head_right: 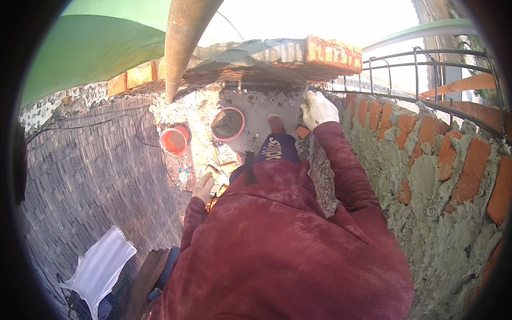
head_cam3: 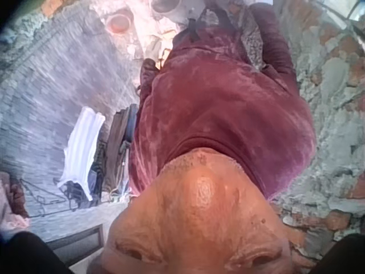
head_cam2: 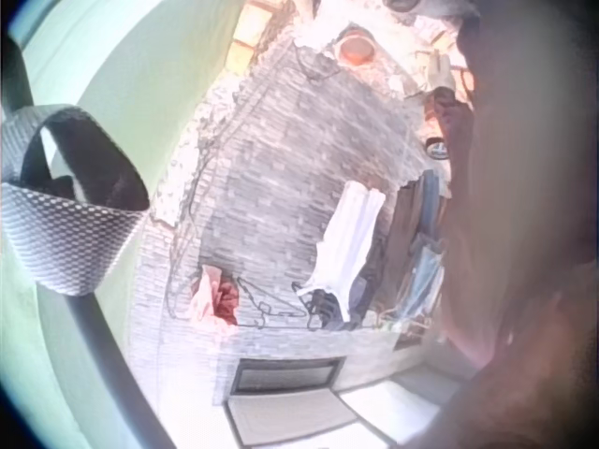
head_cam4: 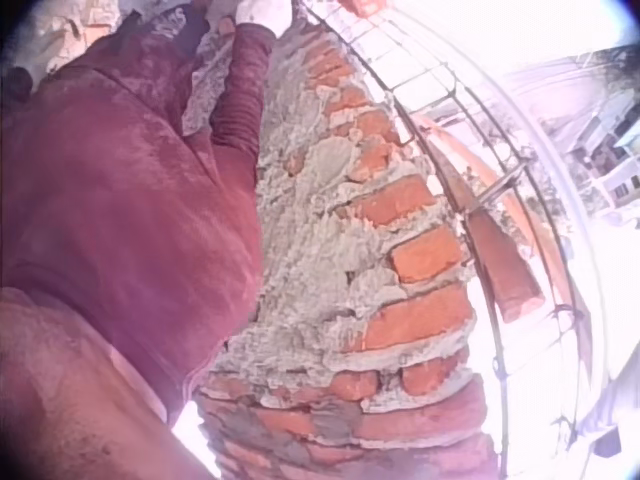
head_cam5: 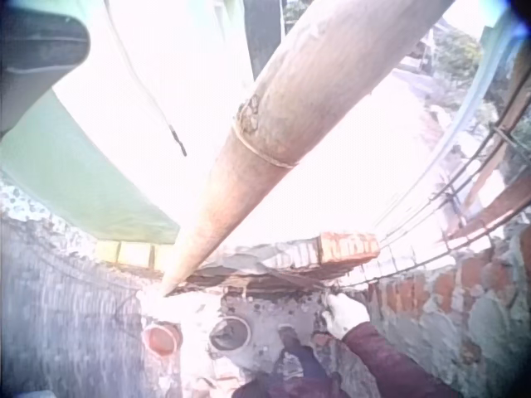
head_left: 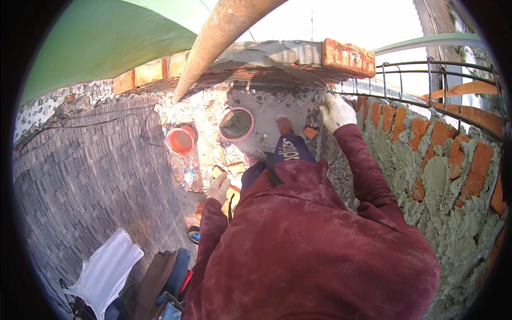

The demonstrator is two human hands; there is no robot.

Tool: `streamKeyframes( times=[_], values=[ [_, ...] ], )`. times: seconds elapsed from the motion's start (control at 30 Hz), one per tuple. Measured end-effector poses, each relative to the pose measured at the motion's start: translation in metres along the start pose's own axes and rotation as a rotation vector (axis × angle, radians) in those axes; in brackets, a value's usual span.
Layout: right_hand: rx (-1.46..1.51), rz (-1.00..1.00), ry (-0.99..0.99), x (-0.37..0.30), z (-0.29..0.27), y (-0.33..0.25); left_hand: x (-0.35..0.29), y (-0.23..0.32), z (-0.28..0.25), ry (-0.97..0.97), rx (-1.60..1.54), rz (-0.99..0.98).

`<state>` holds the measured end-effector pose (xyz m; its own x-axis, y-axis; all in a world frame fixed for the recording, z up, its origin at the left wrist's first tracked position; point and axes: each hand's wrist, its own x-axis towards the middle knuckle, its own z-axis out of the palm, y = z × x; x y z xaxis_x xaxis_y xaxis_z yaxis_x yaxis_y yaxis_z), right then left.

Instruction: The person scoops mortar from a bucket with a trowel and applies it to a brick wall. They place bricks onto the mortar, tap them into position, and scrape off excess mortar. The person repeats this process to extend the wall.

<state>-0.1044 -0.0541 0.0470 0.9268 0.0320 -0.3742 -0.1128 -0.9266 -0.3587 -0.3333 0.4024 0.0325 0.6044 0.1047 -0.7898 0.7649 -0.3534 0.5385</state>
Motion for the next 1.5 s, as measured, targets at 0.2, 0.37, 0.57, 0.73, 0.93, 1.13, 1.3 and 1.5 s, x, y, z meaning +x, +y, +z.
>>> streamKeyframes(
  times=[0.2, 0.37, 0.57, 0.73, 0.93, 1.13, 1.3, 1.5],
  values=[
    [0.023, -0.147, 0.025, 0.065, 0.038, -0.033, 0.002, -0.011, 0.004, -0.013, -0.021, -0.147],
    [0.098, -0.034, 0.092, 0.074, 0.019, 0.024, -0.004, 0.003, -0.008, 0.069, 0.015, -0.009],
    [0.055, 0.081, 0.101, 0.046, -0.002, 0.085, 0.003, 0.016, -0.008, -0.041, 0.107, -0.095],
    [0.003, 0.121, 0.144, -0.012, -0.038, 0.068, 0.017, 0.017, -0.011, -0.021, 0.080, -0.050],
    [-0.221, 0.086, 0.268, 0.069, -0.072, -0.027, 0.026, 0.021, 0.003, -0.005, 0.000, -0.046],
    [-0.428, -0.165, -0.252, 0.172, -0.082, -0.087, 0.020, 0.006, 0.004, 0.114, -0.124, 0.046],
    [-0.188, -0.580, -0.280, 0.185, -0.039, -0.156, -0.015, -0.024, 0.012, 0.127, -0.157, -0.097],
    [-0.172, -0.429, -0.036, 0.177, -0.014, -0.200, -0.024, -0.007, -0.010, 0.083, -0.078, -0.224]
  ],
)
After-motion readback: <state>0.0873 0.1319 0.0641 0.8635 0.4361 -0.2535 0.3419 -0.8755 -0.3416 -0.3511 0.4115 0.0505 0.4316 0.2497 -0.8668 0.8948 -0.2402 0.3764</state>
